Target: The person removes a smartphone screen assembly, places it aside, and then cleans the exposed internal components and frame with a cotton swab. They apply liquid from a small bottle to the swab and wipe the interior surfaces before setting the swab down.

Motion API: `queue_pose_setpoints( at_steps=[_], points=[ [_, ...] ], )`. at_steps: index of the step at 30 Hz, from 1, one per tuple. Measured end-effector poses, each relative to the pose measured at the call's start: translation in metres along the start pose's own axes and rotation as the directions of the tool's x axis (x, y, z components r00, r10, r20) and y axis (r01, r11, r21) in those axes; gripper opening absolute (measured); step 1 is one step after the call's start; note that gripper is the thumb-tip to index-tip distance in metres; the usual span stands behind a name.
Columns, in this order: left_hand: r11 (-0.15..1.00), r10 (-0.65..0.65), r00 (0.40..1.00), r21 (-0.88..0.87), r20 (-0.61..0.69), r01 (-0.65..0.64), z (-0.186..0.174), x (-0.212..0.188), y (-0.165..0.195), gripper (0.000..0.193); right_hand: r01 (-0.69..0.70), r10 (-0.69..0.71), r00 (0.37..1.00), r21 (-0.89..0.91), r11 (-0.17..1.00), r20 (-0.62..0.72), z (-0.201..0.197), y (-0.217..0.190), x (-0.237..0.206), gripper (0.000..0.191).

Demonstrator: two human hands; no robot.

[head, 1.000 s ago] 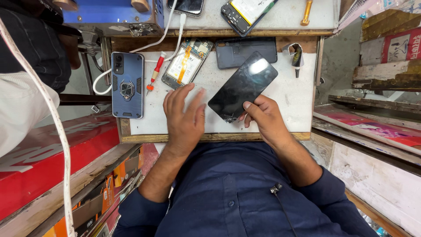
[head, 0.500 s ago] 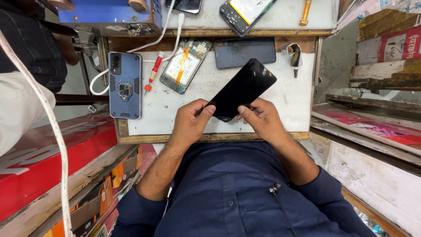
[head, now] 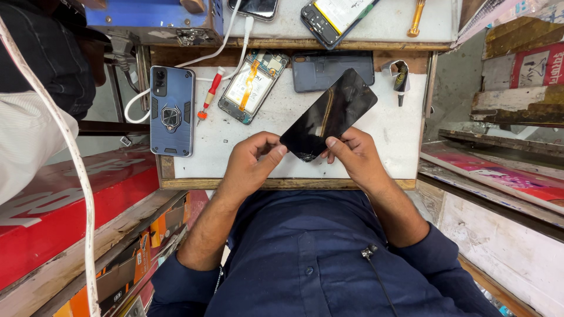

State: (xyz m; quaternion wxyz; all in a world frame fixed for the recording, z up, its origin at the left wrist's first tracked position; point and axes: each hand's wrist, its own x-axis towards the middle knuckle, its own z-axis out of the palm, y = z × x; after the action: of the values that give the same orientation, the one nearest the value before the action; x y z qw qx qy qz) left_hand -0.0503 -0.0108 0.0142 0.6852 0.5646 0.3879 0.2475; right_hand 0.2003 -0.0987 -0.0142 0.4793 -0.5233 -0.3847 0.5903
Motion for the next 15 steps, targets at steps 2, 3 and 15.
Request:
queue_pose_setpoints(
  at_steps=[2,3,15],
  points=[
    [1.000,-0.016,1.000,-0.010,0.001,0.016,-0.001,0.001,-0.002,0.014,0.009,-0.009,1.000,-0.015,1.000,-0.005,0.000,0.002,-0.001,0.023],
    [1.000,-0.024,1.000,-0.016,0.003,0.024,-0.001,0.001,-0.002,0.013,0.012,-0.013,1.000,-0.023,1.000,-0.010,-0.001,0.003,-0.002,0.022],
    [0.986,0.108,0.918,0.156,-0.380,-0.052,-0.058,-0.004,-0.005,0.006,0.022,-0.024,0.998,-0.035,0.999,-0.064,-0.015,0.003,-0.008,0.017]
  ],
)
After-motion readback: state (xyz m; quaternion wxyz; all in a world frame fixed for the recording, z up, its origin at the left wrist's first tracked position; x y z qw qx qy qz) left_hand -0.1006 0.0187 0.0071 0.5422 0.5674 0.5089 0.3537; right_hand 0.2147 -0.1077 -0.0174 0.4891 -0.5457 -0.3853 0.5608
